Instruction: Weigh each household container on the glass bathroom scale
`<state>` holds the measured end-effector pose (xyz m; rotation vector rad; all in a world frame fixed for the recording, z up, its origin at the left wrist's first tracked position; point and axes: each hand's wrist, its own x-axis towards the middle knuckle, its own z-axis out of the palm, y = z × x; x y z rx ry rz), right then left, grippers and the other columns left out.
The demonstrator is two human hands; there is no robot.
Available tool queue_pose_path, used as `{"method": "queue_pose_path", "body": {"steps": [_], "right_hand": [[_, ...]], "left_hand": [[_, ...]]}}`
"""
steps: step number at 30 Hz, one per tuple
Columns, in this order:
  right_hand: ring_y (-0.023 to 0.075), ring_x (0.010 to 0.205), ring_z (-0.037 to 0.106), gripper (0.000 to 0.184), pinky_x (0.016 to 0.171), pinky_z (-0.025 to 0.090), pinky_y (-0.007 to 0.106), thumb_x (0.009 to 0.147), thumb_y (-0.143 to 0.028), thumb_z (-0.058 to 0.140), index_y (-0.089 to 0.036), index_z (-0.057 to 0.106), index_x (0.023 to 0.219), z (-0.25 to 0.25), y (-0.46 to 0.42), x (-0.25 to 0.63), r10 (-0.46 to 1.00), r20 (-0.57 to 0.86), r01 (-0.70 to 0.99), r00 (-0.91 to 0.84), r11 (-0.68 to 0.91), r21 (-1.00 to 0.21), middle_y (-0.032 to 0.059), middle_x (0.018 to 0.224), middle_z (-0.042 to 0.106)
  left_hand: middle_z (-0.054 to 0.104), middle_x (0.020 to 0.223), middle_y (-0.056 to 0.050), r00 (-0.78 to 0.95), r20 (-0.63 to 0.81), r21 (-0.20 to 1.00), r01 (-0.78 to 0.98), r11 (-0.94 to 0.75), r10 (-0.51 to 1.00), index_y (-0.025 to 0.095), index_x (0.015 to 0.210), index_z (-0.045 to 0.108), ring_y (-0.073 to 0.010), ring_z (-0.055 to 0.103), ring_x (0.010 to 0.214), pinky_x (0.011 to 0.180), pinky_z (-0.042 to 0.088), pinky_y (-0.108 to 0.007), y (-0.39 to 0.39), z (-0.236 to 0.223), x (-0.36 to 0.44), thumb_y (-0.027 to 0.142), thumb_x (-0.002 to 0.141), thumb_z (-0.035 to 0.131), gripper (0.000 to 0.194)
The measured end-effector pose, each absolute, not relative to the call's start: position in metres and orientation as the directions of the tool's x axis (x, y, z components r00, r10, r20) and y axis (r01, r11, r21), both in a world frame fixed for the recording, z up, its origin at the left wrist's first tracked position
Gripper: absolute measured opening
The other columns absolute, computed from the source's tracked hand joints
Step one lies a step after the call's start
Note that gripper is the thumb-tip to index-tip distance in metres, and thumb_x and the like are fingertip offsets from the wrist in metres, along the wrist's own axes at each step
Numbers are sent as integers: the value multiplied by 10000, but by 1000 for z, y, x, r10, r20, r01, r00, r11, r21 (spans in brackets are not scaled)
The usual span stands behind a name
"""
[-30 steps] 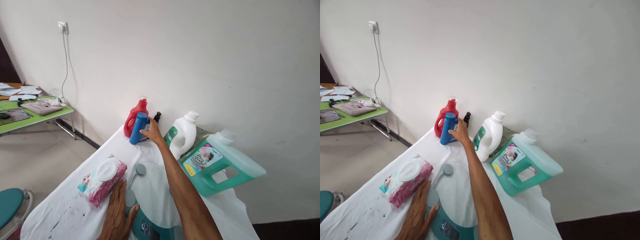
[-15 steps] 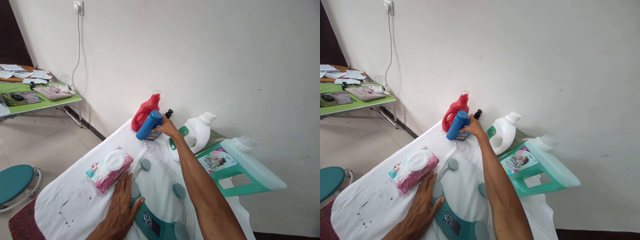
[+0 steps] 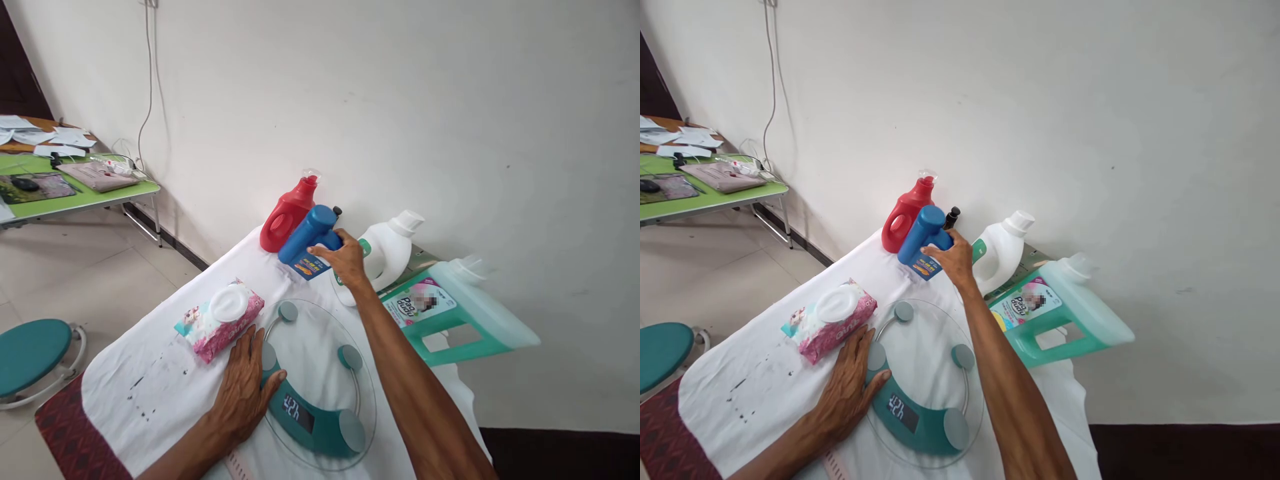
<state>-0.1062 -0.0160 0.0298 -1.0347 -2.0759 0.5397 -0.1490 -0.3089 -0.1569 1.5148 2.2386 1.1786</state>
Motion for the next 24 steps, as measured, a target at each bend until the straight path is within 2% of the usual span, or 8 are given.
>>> {"method": "queue_pose_path", "body": {"steps": [3,7,13,17,20,22,24], "right_hand": [[158,658,500,529,626,446,304,582,-604,859,-203,649,857,53,-43,-70,800,472,472,-369,599,-647,-40,715,586],[157,653,500,512,605,448,307,585,-587,877,-201,666,848,68,-91,-24,816,428,470,-389,576,-669,-29,712,581],[195,701,570,545,633,468,330,575,-616,877,-186,706,865,37,-153,13,871,309,570,-382,486,-663,3,763,650],[220,746,601,571,690,495,361,592,-642,867,-189,694,894,23,-170,18,870,365,558,-331,492,-668,8,799,666],[257,852,651,624,772,528,399,605,-643,875,-196,689,998,24,-176,20,876,354,525,-327,480,-702,34,924,708],[290,1004,672,724,859,544,422,592,-641,895,-209,670,1127,23,-181,26,890,341,477,-303,451,-754,69,1097,722],[307,1152,652,755,940,541,442,643,-684,857,-221,642,1199,13,-188,38,910,353,412,-218,414,-812,99,1238,699]], "left_hand": [[455,1606,-247,-458,300,690,710,141,837,89,1602,399,-399,436,1503,1214,393,-568,-309,-155,-150,557,1038,435,734],[479,1565,-275,-445,355,683,724,97,822,74,1570,404,-409,438,1495,1197,393,-609,-307,-152,-153,578,1043,418,729],[541,1452,-276,-435,416,692,722,33,799,53,1504,437,-391,509,1411,1164,430,-588,-305,-146,-161,507,1080,339,629],[551,1420,-257,-411,437,698,716,-14,801,76,1484,433,-367,534,1373,1167,427,-578,-304,-144,-169,483,1079,360,579],[550,1411,-247,-398,435,702,711,-28,807,88,1475,427,-356,537,1359,1167,422,-580,-303,-144,-173,484,1083,347,563],[550,1399,-247,-398,438,708,705,-37,806,78,1466,429,-353,538,1356,1169,417,-579,-303,-144,-174,486,1086,334,565],[551,1389,-252,-392,438,713,700,-47,809,68,1459,438,-356,537,1356,1173,415,-574,-303,-143,-175,485,1087,327,570]]}}
